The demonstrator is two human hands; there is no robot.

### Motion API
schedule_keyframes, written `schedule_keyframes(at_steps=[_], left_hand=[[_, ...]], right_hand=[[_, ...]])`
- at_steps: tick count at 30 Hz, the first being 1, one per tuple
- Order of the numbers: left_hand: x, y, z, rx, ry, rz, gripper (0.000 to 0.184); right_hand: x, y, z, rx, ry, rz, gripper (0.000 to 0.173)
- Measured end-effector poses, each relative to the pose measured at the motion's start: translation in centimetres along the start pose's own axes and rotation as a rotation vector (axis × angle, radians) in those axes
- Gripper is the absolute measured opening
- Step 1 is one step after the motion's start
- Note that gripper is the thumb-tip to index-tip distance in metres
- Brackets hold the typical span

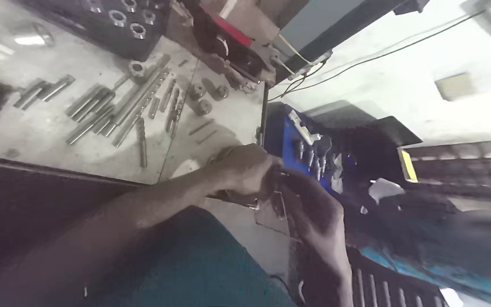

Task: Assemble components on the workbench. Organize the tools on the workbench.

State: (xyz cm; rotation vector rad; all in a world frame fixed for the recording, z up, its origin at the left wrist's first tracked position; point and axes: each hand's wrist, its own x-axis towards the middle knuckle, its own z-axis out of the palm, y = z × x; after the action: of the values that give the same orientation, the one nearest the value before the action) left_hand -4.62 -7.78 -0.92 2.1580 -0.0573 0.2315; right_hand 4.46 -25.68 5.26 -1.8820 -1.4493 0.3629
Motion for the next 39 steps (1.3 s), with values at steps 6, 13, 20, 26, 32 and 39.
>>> schedule_keyframes(at_steps=[6,13,20,26,32,39], left_hand=[[1.0,-0.9,-0.9,-0.162,-0.108,0.137,0.035],[1.3,-1.7,-0.7,-0.242,-0.149,0.196,0.038],[2.3,-1.8,-0.9,-0.301,-0.232,0.331,0.022],[2.5,-1.5,-1.9,-0.217,-0.342,0.23,0.038],[-2.0,0.1,-0.8,0.005,0.077,-0.095,0.095],[-7.8,3.8,6.6,-0.067,0.881,-0.252,0.095]], right_hand=[[-0.3,0.3,0.0,0.095,0.01,0.025,0.033],[0.2,0.7,-2.7,0.113,0.121,0.003,0.037],[11.2,2.6,-5.8,-0.048,0.02,-0.072,0.03],[30.9,3.6,1.3,-0.481,-0.36,-0.193,0.043],[38.0,5.4,5.1,-0.581,-0.379,-0.491,0.037],[41.2,6.8,6.8,-0.786,-0.481,-0.529,0.055]])
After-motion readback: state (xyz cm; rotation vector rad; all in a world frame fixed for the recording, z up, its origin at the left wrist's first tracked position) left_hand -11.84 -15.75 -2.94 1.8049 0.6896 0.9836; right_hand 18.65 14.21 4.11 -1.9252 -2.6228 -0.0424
